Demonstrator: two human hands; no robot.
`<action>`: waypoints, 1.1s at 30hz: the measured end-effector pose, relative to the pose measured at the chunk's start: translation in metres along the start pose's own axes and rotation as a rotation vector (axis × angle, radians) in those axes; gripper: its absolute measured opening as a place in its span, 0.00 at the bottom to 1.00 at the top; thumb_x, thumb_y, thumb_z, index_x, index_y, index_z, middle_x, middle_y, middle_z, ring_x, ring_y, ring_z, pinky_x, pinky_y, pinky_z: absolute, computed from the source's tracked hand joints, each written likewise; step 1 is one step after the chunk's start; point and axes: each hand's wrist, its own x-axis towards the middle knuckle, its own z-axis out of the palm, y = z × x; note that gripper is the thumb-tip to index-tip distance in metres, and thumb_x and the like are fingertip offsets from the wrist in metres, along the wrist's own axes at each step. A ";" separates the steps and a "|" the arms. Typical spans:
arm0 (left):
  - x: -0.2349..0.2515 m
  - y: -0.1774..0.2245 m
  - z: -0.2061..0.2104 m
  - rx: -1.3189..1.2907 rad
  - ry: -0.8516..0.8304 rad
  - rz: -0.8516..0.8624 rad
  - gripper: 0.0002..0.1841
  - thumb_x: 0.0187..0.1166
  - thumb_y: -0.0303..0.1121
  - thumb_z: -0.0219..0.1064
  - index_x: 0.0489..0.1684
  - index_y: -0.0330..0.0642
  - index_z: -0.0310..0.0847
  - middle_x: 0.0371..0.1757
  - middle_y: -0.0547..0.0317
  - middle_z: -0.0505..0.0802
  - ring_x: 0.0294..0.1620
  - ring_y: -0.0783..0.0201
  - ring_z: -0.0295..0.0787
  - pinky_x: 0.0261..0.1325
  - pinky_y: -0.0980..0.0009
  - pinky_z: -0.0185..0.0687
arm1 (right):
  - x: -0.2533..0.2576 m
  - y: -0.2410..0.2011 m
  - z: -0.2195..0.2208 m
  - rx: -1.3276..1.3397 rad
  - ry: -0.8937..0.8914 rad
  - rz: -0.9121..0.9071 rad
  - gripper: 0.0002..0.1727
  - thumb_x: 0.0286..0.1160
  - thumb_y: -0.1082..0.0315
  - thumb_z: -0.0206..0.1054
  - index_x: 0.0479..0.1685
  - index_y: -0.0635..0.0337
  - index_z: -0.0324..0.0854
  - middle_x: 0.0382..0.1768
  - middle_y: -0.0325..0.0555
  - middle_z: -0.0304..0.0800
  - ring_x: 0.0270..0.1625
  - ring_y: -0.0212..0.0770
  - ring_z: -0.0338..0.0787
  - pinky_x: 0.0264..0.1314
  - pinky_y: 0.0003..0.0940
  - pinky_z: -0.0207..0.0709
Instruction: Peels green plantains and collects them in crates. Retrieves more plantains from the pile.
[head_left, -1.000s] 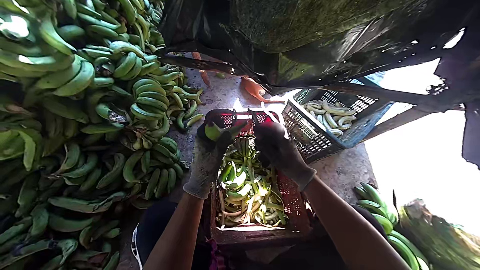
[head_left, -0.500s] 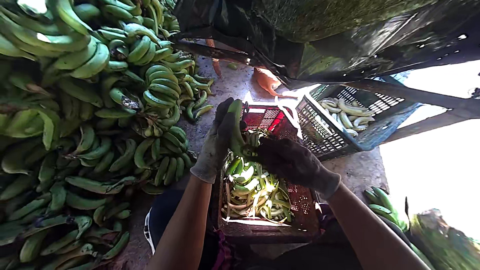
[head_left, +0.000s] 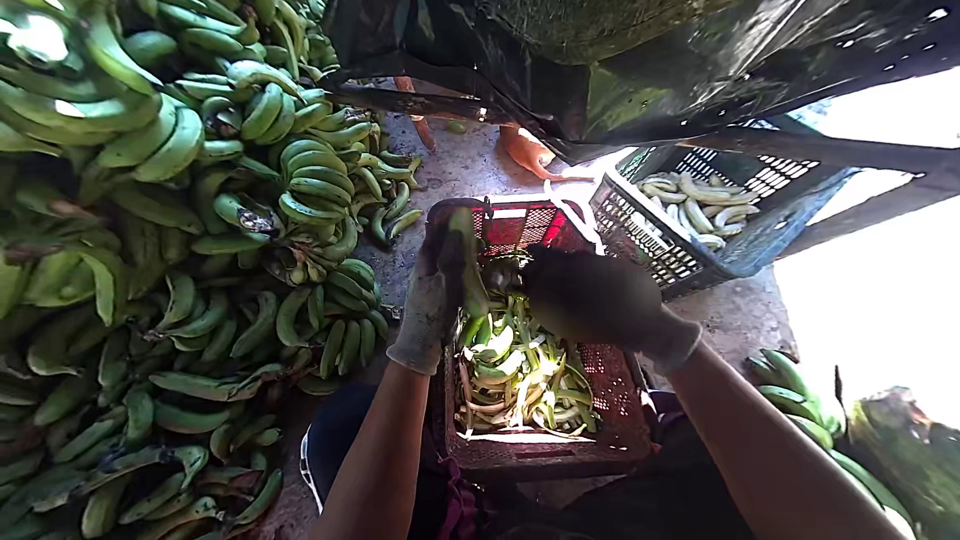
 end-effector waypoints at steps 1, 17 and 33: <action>0.000 0.000 0.000 0.036 0.057 0.027 0.26 0.86 0.63 0.53 0.80 0.71 0.68 0.49 0.63 0.93 0.30 0.69 0.87 0.26 0.72 0.83 | -0.002 -0.005 0.006 -0.020 -0.050 -0.068 0.35 0.73 0.42 0.68 0.84 0.32 0.74 0.56 0.44 0.91 0.58 0.41 0.89 0.59 0.47 0.85; -0.009 -0.006 0.014 -0.112 0.071 0.132 0.21 0.90 0.52 0.52 0.80 0.70 0.65 0.52 0.69 0.88 0.41 0.76 0.86 0.37 0.75 0.85 | 0.013 -0.001 0.016 -0.114 -0.002 -0.168 0.35 0.72 0.38 0.65 0.82 0.34 0.76 0.55 0.48 0.91 0.57 0.47 0.89 0.59 0.53 0.82; 0.001 -0.007 0.018 -0.300 0.108 0.108 0.21 0.89 0.59 0.49 0.71 0.64 0.73 0.44 0.66 0.89 0.37 0.71 0.88 0.33 0.72 0.86 | 0.015 -0.009 0.016 -0.243 0.121 -0.154 0.34 0.74 0.41 0.63 0.83 0.31 0.74 0.52 0.49 0.92 0.51 0.50 0.91 0.49 0.55 0.83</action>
